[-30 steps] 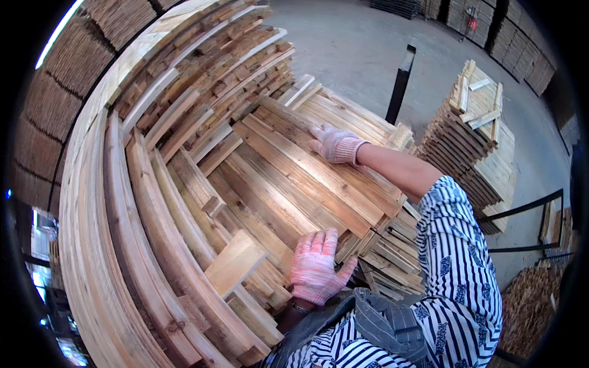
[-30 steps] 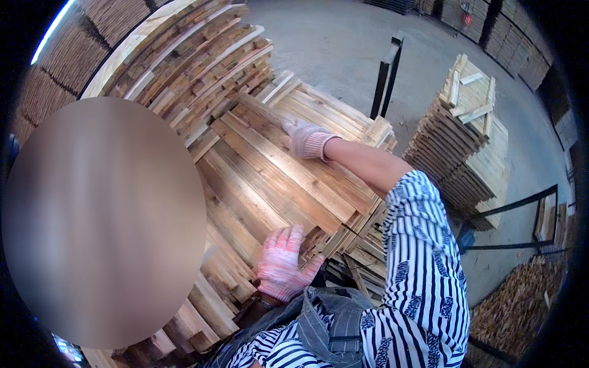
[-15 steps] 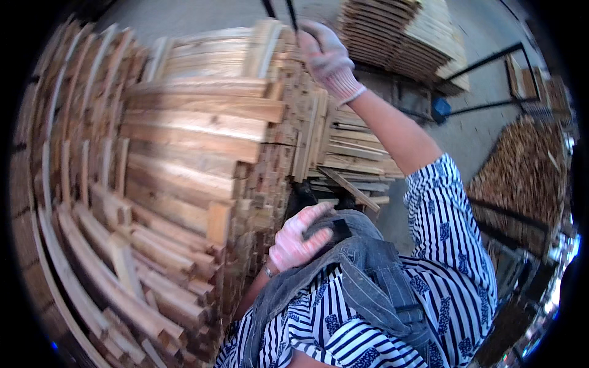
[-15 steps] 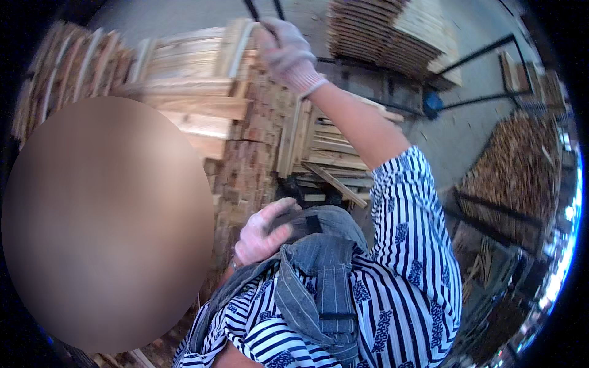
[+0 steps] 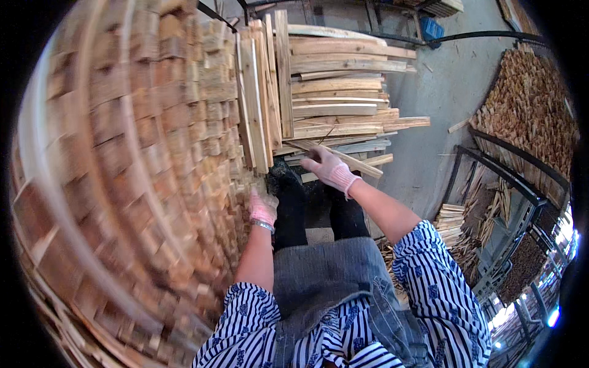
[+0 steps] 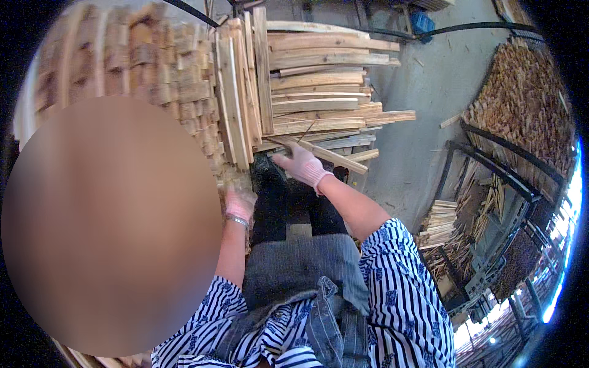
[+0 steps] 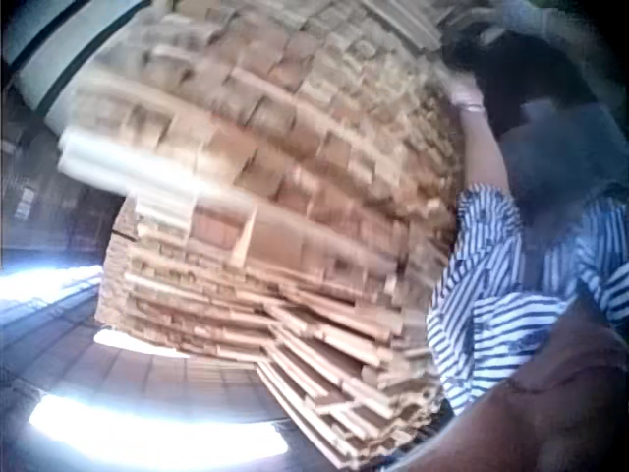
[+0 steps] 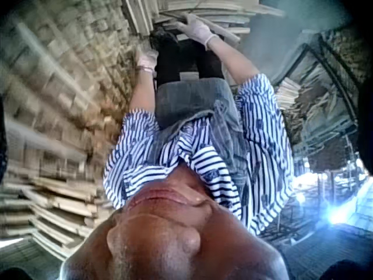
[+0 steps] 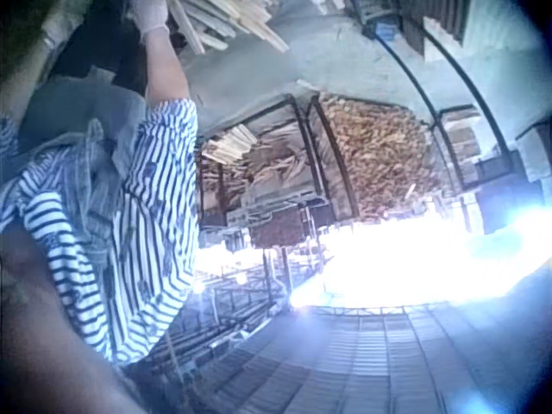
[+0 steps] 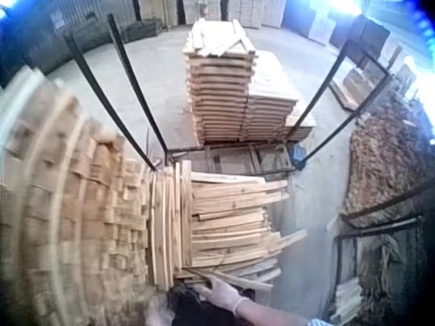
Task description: The person picks up wooden planks from a pile on the floor and stacks them onto a larger, organized stack. The person wears gloves and handles the planks by hand, arranging them in layers.
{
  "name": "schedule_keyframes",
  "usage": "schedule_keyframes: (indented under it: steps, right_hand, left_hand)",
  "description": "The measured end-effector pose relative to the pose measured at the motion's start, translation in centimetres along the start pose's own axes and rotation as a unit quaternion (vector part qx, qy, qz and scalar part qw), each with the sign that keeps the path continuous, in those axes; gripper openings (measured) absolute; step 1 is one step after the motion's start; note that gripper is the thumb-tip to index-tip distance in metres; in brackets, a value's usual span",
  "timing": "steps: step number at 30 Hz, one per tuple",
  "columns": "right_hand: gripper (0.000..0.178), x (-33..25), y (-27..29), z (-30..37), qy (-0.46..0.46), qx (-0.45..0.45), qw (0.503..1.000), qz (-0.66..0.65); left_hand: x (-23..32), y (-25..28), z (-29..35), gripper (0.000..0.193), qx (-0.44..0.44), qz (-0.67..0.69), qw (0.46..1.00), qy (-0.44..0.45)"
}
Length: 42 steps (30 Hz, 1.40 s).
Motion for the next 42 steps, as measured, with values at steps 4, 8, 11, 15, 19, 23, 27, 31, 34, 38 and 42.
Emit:
schedule_keyframes:
  steps: [4, 8, 11, 15, 19, 23, 27, 31, 34, 38, 42]
  right_hand:
    - [0.088, -2.1, -1.6, -10.4, 0.004, -0.013, 0.998, -0.055]
    - [0.104, -1.8, -4.2, -18.9, 0.062, 0.095, 0.992, -0.057]
    - [0.113, -2.1, -7.5, -20.2, -0.015, 0.108, 0.992, -0.067]
    - [0.121, -2.9, -9.2, -20.4, -0.036, 0.196, 0.98, -0.012]
    - [0.121, -3.0, -7.8, -19.1, -0.046, 0.133, 0.989, -0.053]
    - [0.111, -2.0, -3.6, -18.5, -0.004, 0.076, 0.994, -0.08]
    - [0.097, 1.6, -2.2, -21.2, -0.018, 0.055, 0.995, -0.079]
    - [0.078, 0.5, -3.5, -20.3, -0.051, 0.129, 0.99, 0.005]
    - [0.079, -2.0, -1.4, -19.4, -0.016, 0.174, 0.977, 0.12]
    - [0.1, 1.3, -0.9, -22.1, 0.071, 0.257, 0.964, -0.002]
    - [0.125, 1.3, -1.0, -22.8, -0.072, 0.054, 0.989, -0.118]
  left_hand:
    - [1.2, 0.8, -9.9, 0.04, 0.016, 0.078, 0.997, -0.022]
    - [4.1, 0.4, -13.6, 0.054, -0.015, -0.268, 0.932, -0.244]
    - [4.5, 0.1, -14.7, 0.06, -0.084, -0.212, 0.945, -0.233]
    - [6.1, -5.2, -10.8, 0.057, 0.039, -0.551, 0.721, -0.419]
    - [-3.2, -4.4, -13.1, 0.045, -0.163, 0.157, 0.974, -0.024]
    - [-6.0, -8.2, -8.6, 0.036, -0.161, -0.09, 0.982, 0.032]
    - [1.8, -7.4, -7.6, 0.035, -0.001, -0.561, 0.807, -0.183]
    - [11.9, -13.5, -5.8, 0.065, 0.121, -0.546, 0.684, -0.468]
    - [12.0, -16.0, -10.6, 0.076, 0.109, -0.572, 0.682, -0.442]
    - [8.9, -18.9, -11.2, 0.081, 0.115, -0.547, 0.691, -0.459]
    - [11.0, -19.1, -12.5, 0.084, -0.024, -0.345, 0.854, -0.39]
Point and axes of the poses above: each hand's wrist, its own z-axis away from the middle knuckle, its own y-axis out of the back of the hand, x = y × z, the point moved 8 cm from there along -z, towards the middle knuckle, and after that the axes turned 7 degrees about -z, right-handed, at the moved point
